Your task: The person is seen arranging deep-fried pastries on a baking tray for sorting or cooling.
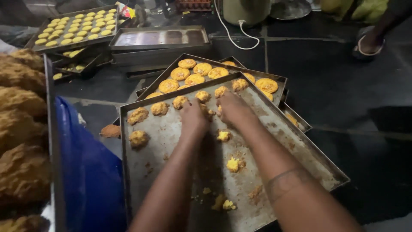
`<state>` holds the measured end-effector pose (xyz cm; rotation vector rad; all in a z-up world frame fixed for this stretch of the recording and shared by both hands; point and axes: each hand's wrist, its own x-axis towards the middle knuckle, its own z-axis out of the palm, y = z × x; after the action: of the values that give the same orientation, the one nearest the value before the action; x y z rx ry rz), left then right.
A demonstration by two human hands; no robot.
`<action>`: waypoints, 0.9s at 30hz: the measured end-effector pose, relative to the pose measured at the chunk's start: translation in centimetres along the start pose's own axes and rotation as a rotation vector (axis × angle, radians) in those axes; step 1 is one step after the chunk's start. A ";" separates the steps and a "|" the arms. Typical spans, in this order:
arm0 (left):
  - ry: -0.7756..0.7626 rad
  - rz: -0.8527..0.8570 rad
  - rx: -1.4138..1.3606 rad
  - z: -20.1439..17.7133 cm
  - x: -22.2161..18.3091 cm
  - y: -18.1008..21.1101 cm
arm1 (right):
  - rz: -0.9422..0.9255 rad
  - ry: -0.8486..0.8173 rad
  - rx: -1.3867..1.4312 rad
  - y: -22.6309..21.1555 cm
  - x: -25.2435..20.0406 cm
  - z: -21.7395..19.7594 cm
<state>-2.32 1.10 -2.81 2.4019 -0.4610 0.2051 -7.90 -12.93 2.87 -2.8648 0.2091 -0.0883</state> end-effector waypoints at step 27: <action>0.089 -0.028 -0.072 -0.6 -0.9 1.2 | -0.078 -0.273 -0.046 1.2 -1.0 -2.2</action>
<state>-3.65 0.91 -1.85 2.3172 -0.3869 0.2765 -9.24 -14.44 4.60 -2.8895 0.0453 0.2946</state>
